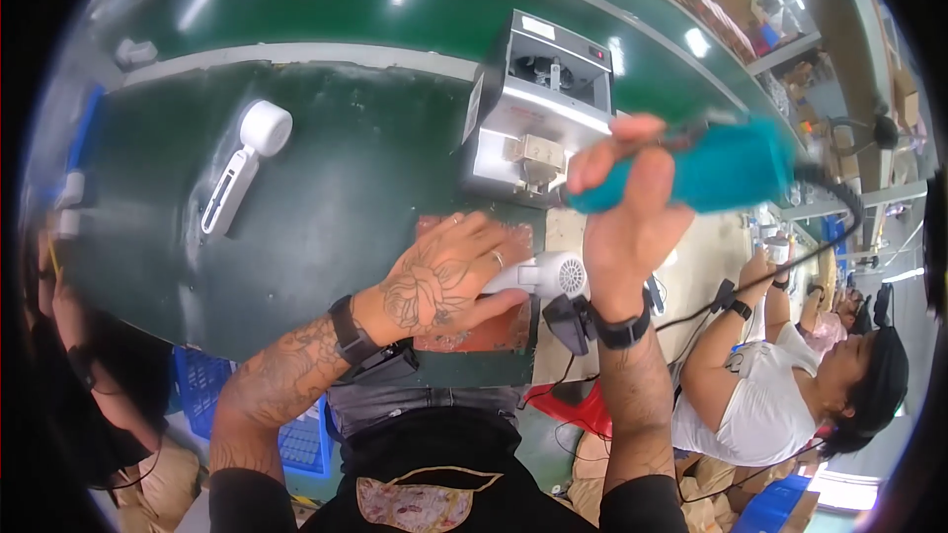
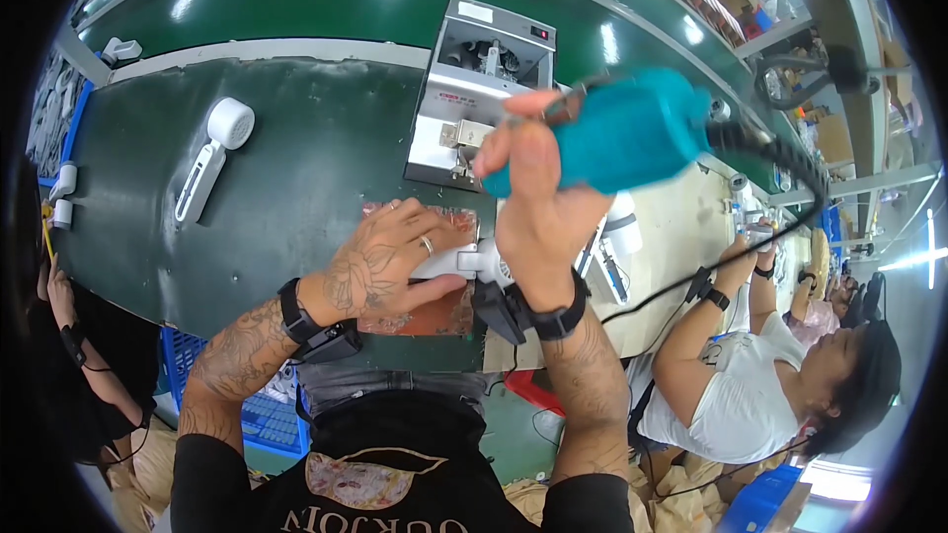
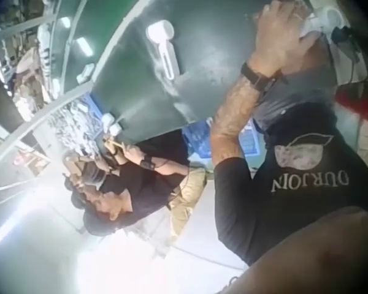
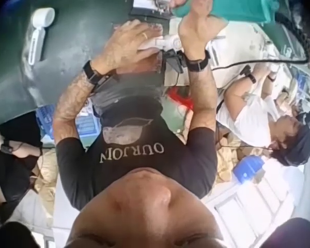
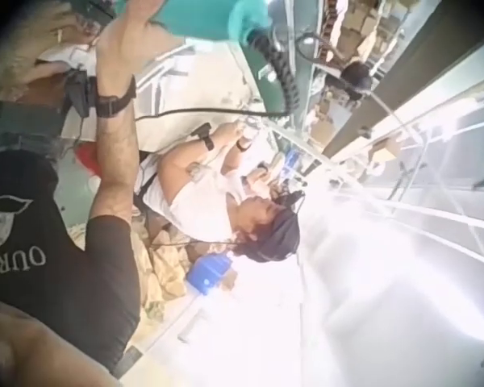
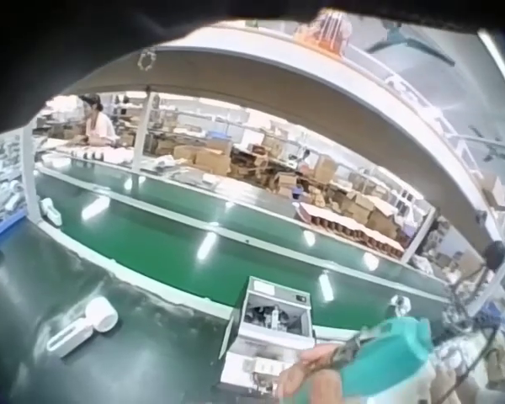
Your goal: The person assembles portable fans by using a power screwdriver to drive a screw into the handle, then snaps a battery cover onto the casing before placing the completed unit on the workbench.
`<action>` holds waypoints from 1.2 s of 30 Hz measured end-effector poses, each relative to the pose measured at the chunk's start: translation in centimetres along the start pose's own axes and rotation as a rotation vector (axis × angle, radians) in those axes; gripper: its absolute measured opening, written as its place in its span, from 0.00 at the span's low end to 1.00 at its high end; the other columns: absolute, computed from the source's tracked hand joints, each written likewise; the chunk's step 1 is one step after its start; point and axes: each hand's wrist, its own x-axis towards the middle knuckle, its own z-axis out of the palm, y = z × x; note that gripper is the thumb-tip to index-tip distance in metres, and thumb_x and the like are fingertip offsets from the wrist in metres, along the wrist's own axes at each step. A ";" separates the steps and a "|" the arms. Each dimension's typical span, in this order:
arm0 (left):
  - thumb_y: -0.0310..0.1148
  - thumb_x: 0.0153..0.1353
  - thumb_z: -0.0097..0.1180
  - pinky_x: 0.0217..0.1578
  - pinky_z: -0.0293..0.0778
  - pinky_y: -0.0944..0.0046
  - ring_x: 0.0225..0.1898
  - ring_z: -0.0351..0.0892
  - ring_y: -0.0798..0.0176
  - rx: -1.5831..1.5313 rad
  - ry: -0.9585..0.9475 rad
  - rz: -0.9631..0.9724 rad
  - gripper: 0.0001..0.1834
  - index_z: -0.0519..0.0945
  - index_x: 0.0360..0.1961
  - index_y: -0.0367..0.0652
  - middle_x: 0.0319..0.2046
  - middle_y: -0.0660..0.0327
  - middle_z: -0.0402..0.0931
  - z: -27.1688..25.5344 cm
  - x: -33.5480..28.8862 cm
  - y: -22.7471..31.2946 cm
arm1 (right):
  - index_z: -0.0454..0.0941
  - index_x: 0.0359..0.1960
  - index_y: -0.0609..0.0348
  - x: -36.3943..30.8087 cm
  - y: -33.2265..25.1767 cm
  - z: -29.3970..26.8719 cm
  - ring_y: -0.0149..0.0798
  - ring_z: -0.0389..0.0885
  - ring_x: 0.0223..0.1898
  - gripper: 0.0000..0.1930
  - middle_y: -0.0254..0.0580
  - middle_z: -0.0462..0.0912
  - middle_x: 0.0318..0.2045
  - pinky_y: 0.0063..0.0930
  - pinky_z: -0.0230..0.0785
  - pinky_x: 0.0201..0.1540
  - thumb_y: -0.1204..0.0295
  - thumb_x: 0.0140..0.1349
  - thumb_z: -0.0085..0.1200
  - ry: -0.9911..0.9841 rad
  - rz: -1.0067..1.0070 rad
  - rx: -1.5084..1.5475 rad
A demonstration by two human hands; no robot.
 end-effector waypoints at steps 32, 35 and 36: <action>0.44 0.55 0.69 0.49 0.74 0.54 0.45 0.77 0.53 0.007 0.074 -0.007 0.25 0.83 0.53 0.45 0.46 0.59 0.81 0.8 0.1 -0.5 | 0.72 0.47 0.67 -4.8 -1.1 -1.9 0.37 0.74 0.22 0.32 0.40 0.73 0.21 0.31 0.67 0.27 0.44 0.66 0.59 -0.002 0.170 -0.024; 0.42 0.57 0.67 0.51 0.72 0.53 0.49 0.75 0.51 -0.005 0.013 0.003 0.28 0.79 0.55 0.38 0.47 0.54 0.79 0.3 0.2 -0.3 | 0.71 0.45 0.66 -5.1 -0.5 -2.1 0.37 0.74 0.22 0.30 0.40 0.73 0.21 0.31 0.68 0.27 0.45 0.67 0.59 -0.016 0.184 -0.019; 0.42 0.57 0.67 0.52 0.72 0.53 0.49 0.75 0.51 -0.010 0.002 -0.002 0.27 0.79 0.54 0.39 0.48 0.55 0.79 0.3 0.3 -0.3 | 0.71 0.45 0.66 -5.1 -0.4 -2.2 0.37 0.74 0.22 0.30 0.40 0.73 0.21 0.31 0.68 0.27 0.45 0.67 0.59 -0.014 0.188 -0.019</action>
